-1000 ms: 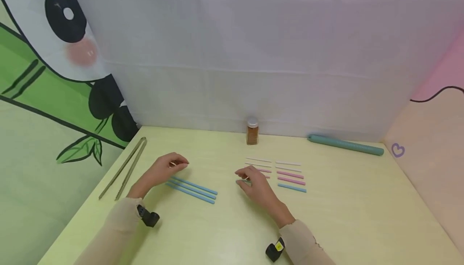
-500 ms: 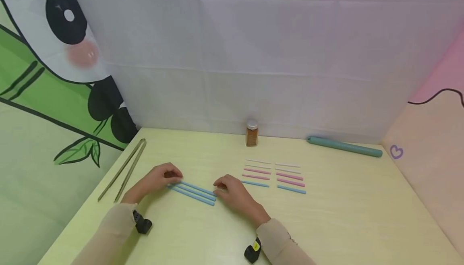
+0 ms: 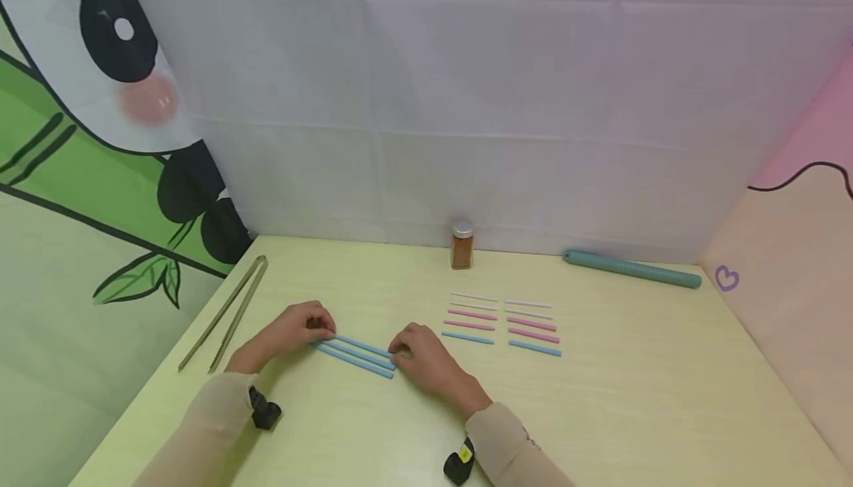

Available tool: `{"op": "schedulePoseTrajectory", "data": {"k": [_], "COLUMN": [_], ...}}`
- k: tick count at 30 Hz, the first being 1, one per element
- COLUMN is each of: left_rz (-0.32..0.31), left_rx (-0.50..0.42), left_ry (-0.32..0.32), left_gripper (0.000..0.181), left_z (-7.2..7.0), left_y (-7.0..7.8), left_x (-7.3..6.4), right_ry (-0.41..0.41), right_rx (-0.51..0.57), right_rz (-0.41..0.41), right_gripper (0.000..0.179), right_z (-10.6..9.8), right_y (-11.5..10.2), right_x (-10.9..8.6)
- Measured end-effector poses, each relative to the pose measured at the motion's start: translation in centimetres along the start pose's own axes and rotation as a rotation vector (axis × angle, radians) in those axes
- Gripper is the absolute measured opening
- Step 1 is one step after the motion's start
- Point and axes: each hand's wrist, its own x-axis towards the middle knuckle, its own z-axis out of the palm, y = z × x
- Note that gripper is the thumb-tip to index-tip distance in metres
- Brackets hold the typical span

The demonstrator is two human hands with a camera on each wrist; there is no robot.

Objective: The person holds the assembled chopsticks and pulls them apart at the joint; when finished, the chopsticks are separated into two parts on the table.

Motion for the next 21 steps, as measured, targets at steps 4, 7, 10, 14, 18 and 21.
{"op": "schedulePoseTrajectory", "data": {"k": [4, 7, 10, 14, 18, 21], "left_rz": [0.026, 0.03, 0.035, 0.082, 0.132, 0.139], "left_rx": [0.009, 0.001, -0.005, 0.003, 0.008, 0.015], "left_ry": [0.002, 0.009, 0.021, 0.019, 0.002, -0.015], "left_gripper": [0.004, 0.005, 0.004, 0.006, 0.012, 0.011], "left_z": [0.0, -0.2, -0.6, -1.3, -1.4, -1.2], "left_y": [0.0, 0.3, 1.1, 3.0, 5.4, 7.2], "left_x": [0.0, 0.0, 0.0, 0.1, 0.4, 0.8], "right_ry": [0.005, 0.042, 0.097, 0.166, 0.214, 0.22], "right_rx": [-0.011, 0.002, 0.05, 0.099, 0.093, 0.072], "right_rz": [0.005, 0.013, 0.029, 0.021, -0.018, -0.04], "right_gripper": [0.007, 0.009, 0.01, 0.01, 0.012, 0.012], "right_z": [0.0, -0.1, -0.5, -1.5, -2.4, -2.8], "right_y": [-0.1, -0.3, -0.6, -0.9, -1.2, -1.4], "right_x": [-0.1, -0.2, -0.3, -0.3, -0.2, -0.2]}}
